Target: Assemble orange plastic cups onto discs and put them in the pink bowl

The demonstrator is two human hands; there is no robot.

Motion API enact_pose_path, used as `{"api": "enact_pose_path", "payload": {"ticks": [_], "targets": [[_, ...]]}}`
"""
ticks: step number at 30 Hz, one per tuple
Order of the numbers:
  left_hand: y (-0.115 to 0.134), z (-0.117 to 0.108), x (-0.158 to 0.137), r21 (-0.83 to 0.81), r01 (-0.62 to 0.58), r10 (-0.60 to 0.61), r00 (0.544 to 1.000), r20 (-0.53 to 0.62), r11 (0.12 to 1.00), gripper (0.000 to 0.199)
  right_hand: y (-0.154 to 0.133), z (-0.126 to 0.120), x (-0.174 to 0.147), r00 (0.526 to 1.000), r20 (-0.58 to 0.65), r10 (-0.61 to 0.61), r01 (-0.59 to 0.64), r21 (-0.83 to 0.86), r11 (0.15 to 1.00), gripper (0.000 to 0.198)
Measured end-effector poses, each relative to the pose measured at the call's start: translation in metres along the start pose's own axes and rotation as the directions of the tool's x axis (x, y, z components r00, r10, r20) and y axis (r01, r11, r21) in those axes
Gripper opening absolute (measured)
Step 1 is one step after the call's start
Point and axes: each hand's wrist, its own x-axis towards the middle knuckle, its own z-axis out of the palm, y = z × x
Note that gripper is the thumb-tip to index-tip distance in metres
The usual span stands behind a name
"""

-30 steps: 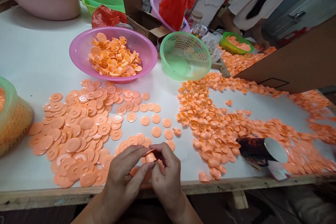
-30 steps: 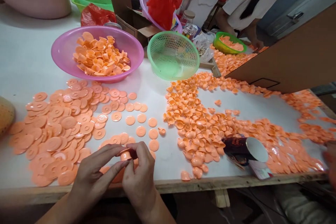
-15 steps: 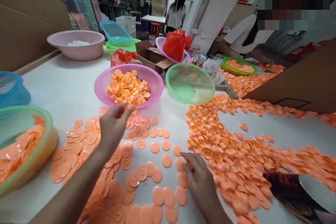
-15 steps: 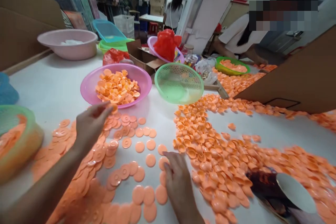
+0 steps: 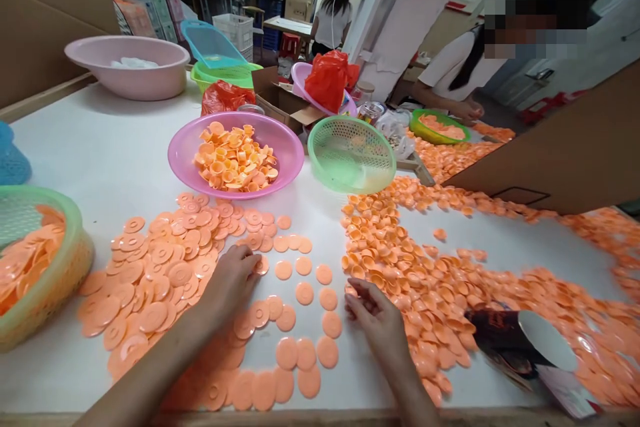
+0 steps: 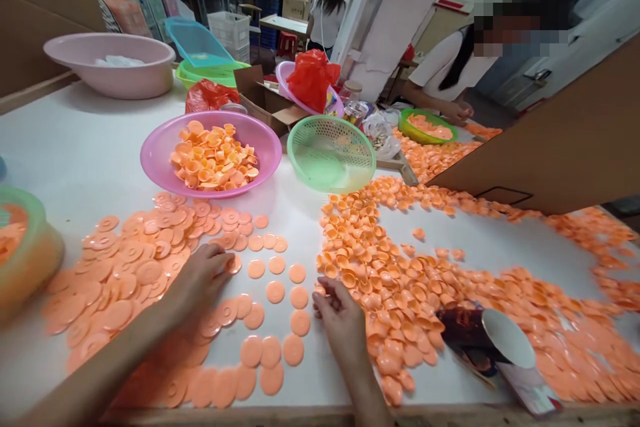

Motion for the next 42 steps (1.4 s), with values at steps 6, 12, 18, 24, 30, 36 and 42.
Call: {"api": "enact_pose_path", "payload": {"ticks": [6, 12, 18, 24, 30, 36, 42], "targets": [[0.015, -0.001, -0.005, -0.005, 0.068, -0.068, 0.997, 0.032, 0.998, 0.023, -0.030, 0.036, -0.001, 0.963, 0.254, 0.088, -0.187, 0.396, 0.899, 0.037], [0.009, 0.003, -0.008, -0.039, 0.065, -0.066, 0.998, -0.014, 0.997, 0.013, -0.039, 0.098, 0.016, 0.952, 0.278, -0.125, 0.126, 0.015, 0.992, 0.020], [0.001, 0.008, -0.010, -0.074, 0.022, -0.027, 0.998, -0.063, 0.997, 0.013, -0.038, 0.131, 0.024, 0.938, 0.312, -0.153, 0.256, -0.322, 0.912, 0.008], [0.004, 0.003, -0.011, -0.111, 0.042, -0.048, 0.998, -0.052, 0.993, 0.017, -0.041, 0.145, 0.027, 0.926, 0.361, -0.110, 0.259, -0.397, 0.881, 0.014], [0.010, -0.015, 0.005, -0.395, 0.296, -0.267, 0.955, 0.127, 0.870, 0.017, -0.046, 0.145, 0.031, 0.901, 0.413, -0.133, 0.316, -0.414, 0.854, 0.015], [0.017, -0.002, 0.016, -0.420, 0.490, -0.421, 0.872, 0.251, 0.764, 0.013, -0.047, 0.150, 0.034, 0.894, 0.437, -0.103, 0.323, -0.468, 0.823, 0.018], [0.013, 0.003, 0.011, -0.528, 0.474, -0.404, 0.880, 0.252, 0.705, 0.014, -0.045, 0.155, 0.034, 0.940, 0.334, -0.070, 0.231, -0.471, 0.851, 0.021]]}}
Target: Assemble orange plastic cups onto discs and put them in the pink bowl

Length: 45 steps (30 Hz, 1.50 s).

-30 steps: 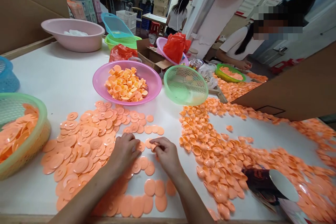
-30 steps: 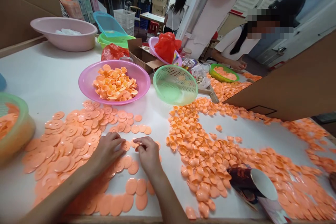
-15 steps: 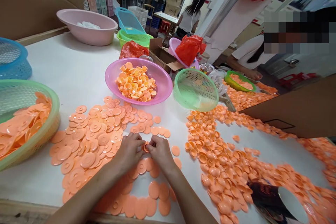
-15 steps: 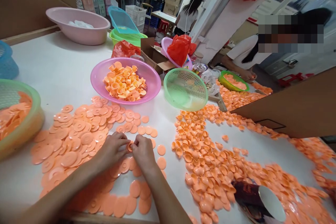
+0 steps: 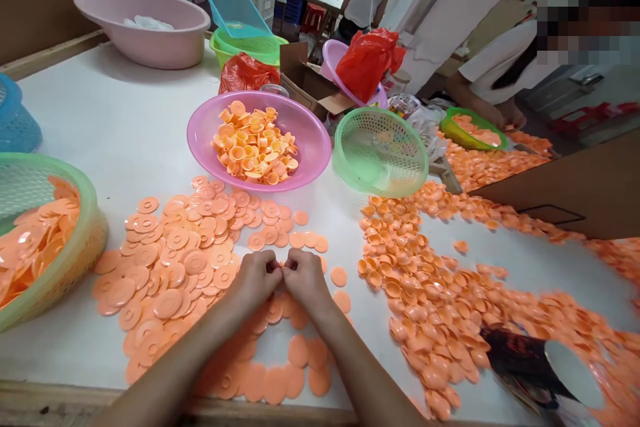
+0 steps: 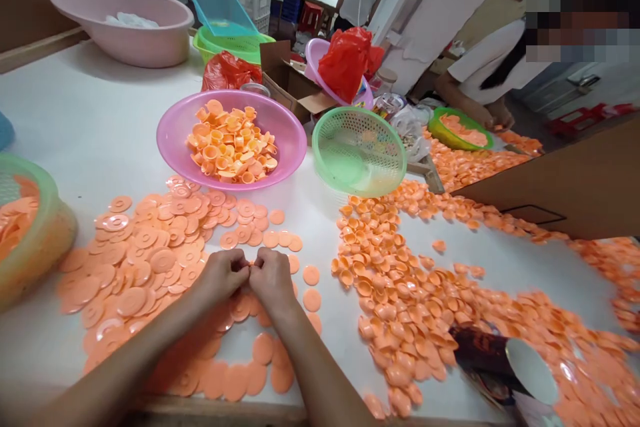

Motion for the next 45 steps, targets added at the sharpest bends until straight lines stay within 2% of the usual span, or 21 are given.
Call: {"api": "enact_pose_path", "payload": {"ticks": [2, 5, 8, 10, 11, 12, 14, 16, 18, 20, 22, 23, 24, 26, 28, 31, 33, 36, 39, 42, 45], "targets": [[0.003, -0.001, 0.000, 0.010, 0.014, -0.015, 0.999, 0.046, 1.000, 0.015, -0.002, 0.003, -0.003, 1.000, -0.005, 0.004, -0.004, 0.011, 1.000, 0.020], [0.008, 0.000, -0.004, 0.142, -0.069, 0.067, 0.998, 0.019, 0.987, 0.017, -0.002, 0.001, -0.009, 0.999, -0.010, -0.049, 0.049, 0.057, 0.997, 0.017], [0.013, -0.007, -0.014, 0.181, -0.100, 0.105, 0.994, -0.018, 0.978, 0.017, 0.010, -0.020, -0.022, 0.994, 0.033, -0.105, 0.099, 0.160, 0.982, 0.017], [0.024, -0.024, -0.015, 0.119, -0.125, 0.138, 0.985, -0.107, 0.985, 0.015, 0.027, -0.046, -0.033, 0.992, -0.081, -0.096, 0.109, 0.177, 0.978, 0.021], [0.035, -0.038, -0.012, 0.085, -0.155, 0.168, 0.969, -0.182, 0.984, 0.014, 0.039, -0.062, -0.038, 0.972, -0.220, -0.078, 0.110, 0.134, 0.985, 0.021], [0.048, -0.054, -0.006, 0.052, -0.197, 0.203, 0.941, -0.269, 0.979, 0.012, 0.053, -0.077, -0.042, 0.928, -0.365, -0.076, 0.098, 0.042, 0.994, 0.021], [0.080, -0.092, 0.015, 0.029, -0.279, 0.262, 0.855, -0.448, 0.960, 0.009, 0.080, -0.102, -0.046, 0.860, -0.506, -0.063, -0.011, -0.142, 0.990, 0.023], [0.108, -0.125, 0.038, -0.004, -0.354, 0.286, 0.761, -0.582, 0.935, 0.024, 0.103, -0.115, -0.048, 0.849, -0.526, -0.052, -0.076, -0.218, 0.973, 0.024], [0.122, -0.141, 0.051, 0.028, -0.364, 0.299, 0.715, -0.632, 0.931, 0.034, 0.117, -0.119, -0.049, 0.873, -0.484, -0.057, -0.077, -0.253, 0.965, 0.022], [0.112, -0.132, 0.045, 0.146, -0.351, 0.374, 0.768, -0.520, 0.925, 0.027, 0.124, -0.117, -0.050, 0.893, -0.445, -0.069, -0.059, -0.268, 0.962, 0.020], [0.081, -0.103, 0.022, 0.289, -0.396, 0.461, 0.862, -0.210, 0.872, 0.014, 0.124, -0.116, -0.053, 0.895, -0.443, -0.051, -0.064, -0.240, 0.969, 0.018], [0.060, -0.085, 0.008, 0.327, -0.449, 0.475, 0.880, -0.001, 0.832, 0.012, 0.121, -0.115, -0.054, 0.895, -0.446, -0.025, -0.069, -0.194, 0.979, 0.016], [0.039, -0.066, -0.007, 0.361, -0.485, 0.472, 0.872, 0.128, 0.797, 0.019, 0.117, -0.114, -0.055, 0.897, -0.442, 0.010, -0.071, -0.122, 0.990, 0.015], [0.004, -0.034, -0.029, 0.463, -0.514, 0.453, 0.857, 0.246, 0.722, 0.025, 0.103, -0.108, -0.056, 0.911, -0.402, 0.088, -0.067, 0.067, 0.996, 0.012], [-0.017, -0.014, -0.039, 0.545, -0.496, 0.431, 0.866, 0.253, 0.676, 0.019, 0.082, -0.092, -0.055, 0.945, -0.301, 0.126, -0.050, 0.249, 0.967, 0.011], [-0.021, -0.008, -0.032, 0.619, -0.402, 0.426, 0.897, 0.118, 0.675, 0.019, 0.047, -0.056, -0.051, 0.992, -0.112, 0.062, -0.014, 0.390, 0.921, 0.007], [-0.017, -0.013, -0.026, 0.635, -0.338, 0.418, 0.908, 0.026, 0.695, 0.022, 0.031, -0.035, -0.051, 0.998, -0.051, -0.036, 0.052, 0.358, 0.932, 0.009], [-0.016, -0.022, -0.025, 0.621, -0.312, 0.402, 0.915, -0.006, 0.719, 0.017, 0.024, -0.023, -0.053, 0.989, 0.032, -0.148, 0.140, 0.167, 0.976, 0.012], [-0.018, -0.023, -0.030, 0.605, -0.320, 0.402, 0.916, 0.000, 0.729, 0.010, 0.027, -0.031, -0.054, 0.992, 0.081, -0.094, 0.087, 0.095, 0.992, 0.013], [-0.018, -0.016, -0.031, 0.582, -0.319, 0.396, 0.918, -0.006, 0.748, 0.009, 0.022, -0.034, -0.044, 0.999, 0.034, 0.002, -0.009, 0.198, 0.980, 0.011], [-0.015, -0.005, -0.027, 0.535, -0.318, 0.379, 0.926, -0.004, 0.783, 0.007, 0.013, -0.023, -0.031, 0.994, 0.072, 0.083, -0.100, 0.291, 0.952, 0.009]]}}
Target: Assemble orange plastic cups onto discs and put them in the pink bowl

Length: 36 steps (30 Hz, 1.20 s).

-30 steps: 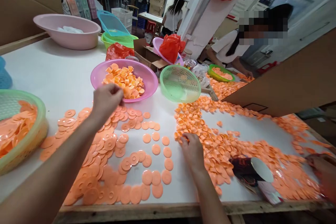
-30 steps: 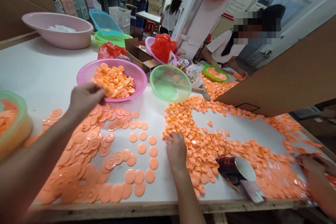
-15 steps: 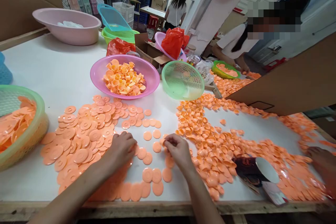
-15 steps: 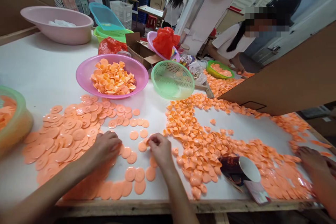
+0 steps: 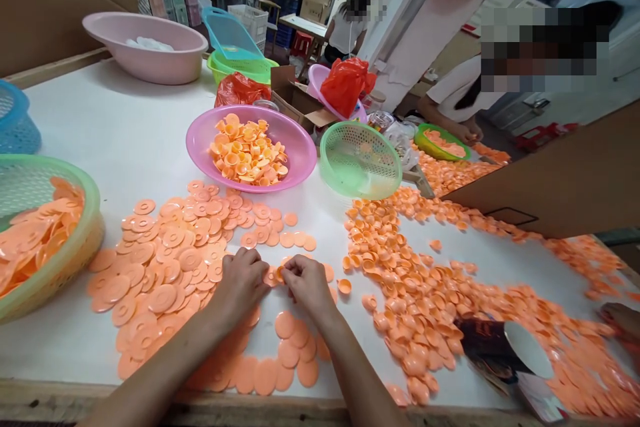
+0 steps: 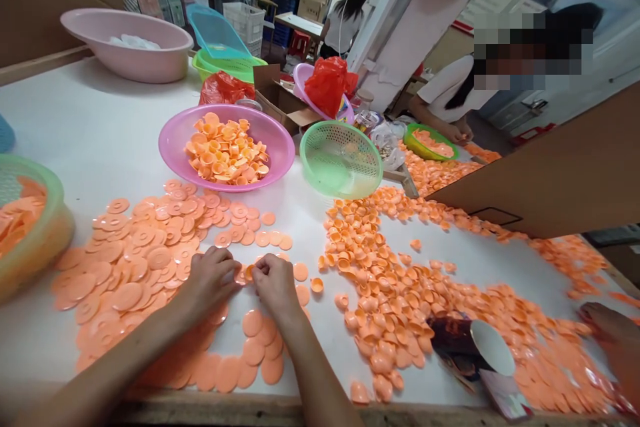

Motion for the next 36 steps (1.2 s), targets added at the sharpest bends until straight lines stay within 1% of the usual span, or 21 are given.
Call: {"api": "enact_pose_path", "payload": {"ticks": [2, 3, 5, 7, 10, 12, 14, 16, 18, 21, 22, 24, 26, 28, 30, 31, 32, 33, 34, 35, 36], "targets": [[0.003, 0.005, 0.003, -0.045, 0.016, -0.015, 1.000, 0.007, 0.999, 0.007, -0.002, 0.011, 0.006, 0.999, 0.020, 0.035, -0.035, 0.000, 0.999, 0.009], [0.004, 0.006, 0.004, -0.058, 0.025, -0.025, 1.000, 0.007, 0.998, 0.007, -0.003, 0.015, 0.007, 1.000, 0.017, 0.026, -0.026, -0.031, 0.999, 0.011], [0.004, 0.005, 0.005, -0.070, 0.042, -0.041, 0.999, 0.008, 0.997, 0.006, -0.003, 0.020, 0.007, 0.999, -0.013, -0.046, 0.044, -0.142, 0.989, 0.014], [0.004, -0.002, 0.005, -0.100, 0.048, -0.045, 0.999, 0.030, 0.994, 0.008, -0.005, 0.022, 0.006, 0.990, -0.030, -0.138, 0.125, -0.271, 0.954, 0.017], [0.005, -0.014, 0.009, -0.257, 0.113, -0.093, 0.992, 0.087, 0.960, 0.018, -0.007, 0.022, 0.006, 0.984, -0.023, -0.178, 0.156, -0.379, 0.912, 0.019], [0.006, -0.016, 0.014, -0.339, 0.223, -0.187, 0.973, 0.136, 0.914, 0.021, -0.009, 0.021, 0.007, 0.985, -0.016, -0.169, 0.149, -0.398, 0.905, 0.019], [0.008, -0.013, 0.021, -0.382, 0.344, -0.277, 0.935, 0.220, 0.858, 0.014, -0.011, 0.021, 0.009, 0.987, -0.015, -0.159, 0.140, -0.402, 0.905, 0.018], [0.008, -0.005, 0.027, -0.423, 0.429, -0.323, 0.898, 0.300, 0.798, 0.012, -0.013, 0.021, 0.012, 0.989, -0.003, -0.150, 0.136, -0.405, 0.904, 0.018], [0.007, 0.001, 0.031, -0.473, 0.464, -0.329, 0.880, 0.343, 0.749, 0.015, -0.015, 0.020, 0.015, 0.990, 0.029, -0.135, 0.135, -0.412, 0.901, 0.019], [0.004, 0.003, 0.031, -0.490, 0.485, -0.332, 0.868, 0.369, 0.724, 0.016, -0.011, 0.021, 0.017, 0.991, 0.043, -0.131, 0.137, -0.374, 0.917, 0.019], [0.004, 0.003, 0.030, -0.486, 0.468, -0.326, 0.878, 0.351, 0.738, 0.016, -0.008, 0.022, 0.016, 0.991, 0.020, -0.136, 0.135, -0.339, 0.931, 0.017], [0.004, 0.002, 0.027, -0.463, 0.401, -0.307, 0.913, 0.267, 0.790, 0.017, -0.001, 0.025, 0.013, 0.989, -0.039, -0.143, 0.129, -0.253, 0.959, 0.015], [0.007, 0.004, 0.021, -0.425, 0.353, -0.293, 0.935, 0.200, 0.834, 0.018, 0.004, 0.029, 0.009, 0.989, -0.065, -0.135, 0.122, -0.174, 0.977, 0.012], [0.010, 0.007, 0.016, -0.367, 0.321, -0.282, 0.947, 0.157, 0.873, 0.016, 0.005, 0.030, 0.006, 0.993, -0.037, -0.113, 0.109, -0.099, 0.989, 0.011], [0.012, 0.006, 0.013, -0.312, 0.281, -0.256, 0.959, 0.119, 0.908, 0.015, 0.004, 0.025, 0.003, 0.995, 0.041, -0.091, 0.091, -0.004, 0.996, 0.010], [0.013, 0.002, 0.015, -0.307, 0.254, -0.234, 0.967, 0.100, 0.917, 0.016, 0.003, 0.019, 0.002, 0.993, 0.081, -0.085, 0.081, 0.045, 0.996, 0.011], [0.015, -0.007, 0.019, -0.329, 0.232, -0.219, 0.973, 0.077, 0.915, 0.017, 0.004, 0.009, 0.000, 0.992, 0.097, -0.085, 0.077, 0.085, 0.993, 0.013], [0.018, -0.020, 0.025, -0.374, 0.215, -0.214, 0.976, 0.045, 0.902, 0.018, 0.006, -0.003, -0.003, 0.993, 0.072, -0.089, 0.081, 0.108, 0.991, 0.016], [0.020, -0.037, 0.034, -0.437, 0.192, -0.217, 0.976, -0.006, 0.879, 0.018, 0.010, -0.018, -0.007, 0.996, -0.001, -0.094, 0.093, 0.106, 0.990, 0.020], [0.023, -0.057, 0.044, -0.497, 0.159, -0.232, 0.969, -0.088, 0.853, 0.017, 0.015, -0.036, -0.010, 0.988, -0.115, -0.100, 0.110, 0.077, 0.991, 0.024], [0.025, -0.080, 0.055, -0.540, 0.118, -0.254, 0.949, -0.185, 0.833, 0.015, 0.021, -0.054, -0.015, 0.963, -0.249, -0.108, 0.117, 0.024, 0.993, 0.027]]}}
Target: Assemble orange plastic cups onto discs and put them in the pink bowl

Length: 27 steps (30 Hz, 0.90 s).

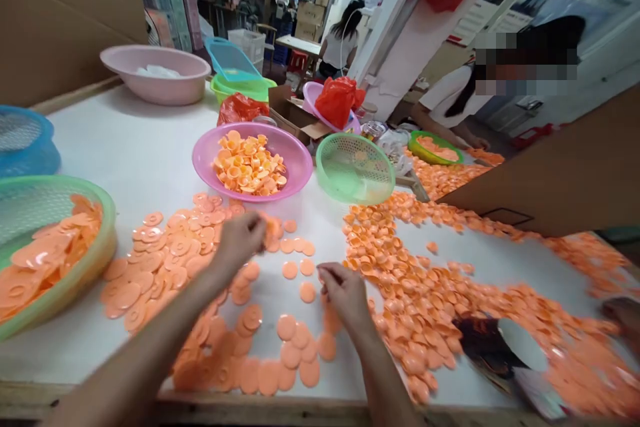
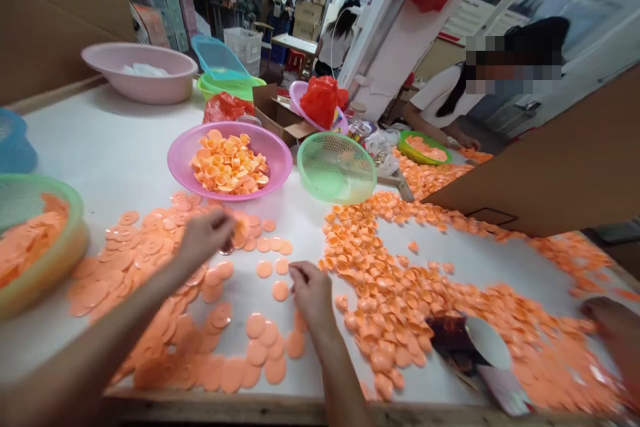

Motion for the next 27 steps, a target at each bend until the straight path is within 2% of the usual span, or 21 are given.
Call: {"api": "enact_pose_path", "payload": {"ticks": [2, 3, 4, 5, 7, 9, 11, 12, 15, 18, 20, 23, 27], "targets": [[0.026, -0.027, 0.027, -0.079, -0.044, 0.030, 0.986, -0.167, 0.996, 0.035, 0.013, -0.036, -0.002, 0.977, -0.211, -0.033, 0.005, -0.135, 0.991, 0.029], [0.033, -0.038, 0.036, -0.049, -0.056, 0.045, 0.976, -0.212, 0.997, 0.039, 0.020, -0.049, -0.003, 0.965, -0.259, -0.039, -0.013, -0.195, 0.981, 0.029], [0.036, -0.045, 0.039, 0.012, -0.071, 0.072, 0.976, -0.207, 0.997, 0.038, 0.027, -0.060, -0.004, 0.961, -0.275, -0.035, -0.033, -0.239, 0.970, 0.030], [0.034, -0.049, 0.037, 0.097, -0.093, 0.107, 0.984, -0.146, 0.991, 0.032, 0.033, -0.065, -0.005, 0.962, -0.271, -0.022, -0.053, -0.267, 0.962, 0.031], [0.014, -0.046, 0.014, 0.262, -0.184, 0.156, 0.980, 0.122, 0.947, 0.018, 0.042, -0.066, -0.007, 0.972, -0.235, 0.006, -0.075, -0.285, 0.956, 0.035], [-0.019, -0.034, -0.022, 0.343, -0.301, 0.140, 0.896, 0.422, 0.890, 0.012, 0.046, -0.057, -0.008, 0.978, -0.206, 0.017, -0.075, -0.279, 0.958, 0.038], [-0.053, -0.017, -0.057, 0.392, -0.365, 0.101, 0.827, 0.553, 0.845, 0.017, 0.046, -0.047, -0.008, 0.983, -0.178, 0.032, -0.079, -0.264, 0.961, 0.033], [-0.065, -0.009, -0.069, 0.416, -0.385, 0.089, 0.813, 0.575, 0.824, 0.016, 0.045, -0.043, -0.008, 0.986, -0.163, 0.043, -0.085, -0.260, 0.962, 0.029], [-0.079, 0.014, -0.080, 0.475, -0.431, 0.115, 0.821, 0.559, 0.767, 0.005, 0.040, -0.037, -0.006, 0.987, -0.147, 0.058, -0.092, -0.243, 0.966, 0.019], [-0.069, 0.032, -0.064, 0.502, -0.439, 0.168, 0.852, 0.496, 0.745, 0.008, 0.031, -0.027, -0.007, 0.989, -0.142, 0.045, -0.062, -0.122, 0.991, 0.019], [-0.062, 0.040, -0.053, 0.503, -0.419, 0.175, 0.870, 0.461, 0.756, 0.009, 0.021, -0.013, -0.009, 0.994, -0.061, 0.089, -0.088, 0.015, 0.996, 0.020], [-0.062, 0.044, -0.050, 0.489, -0.396, 0.167, 0.879, 0.446, 0.777, 0.008, 0.003, 0.014, -0.010, 0.985, 0.095, 0.147, -0.159, 0.135, 0.978, 0.013], [-0.071, 0.031, -0.062, 0.497, -0.376, 0.138, 0.882, 0.450, 0.782, 0.011, -0.011, 0.040, -0.005, 0.977, 0.159, 0.141, -0.161, 0.121, 0.979, 0.007]]}}
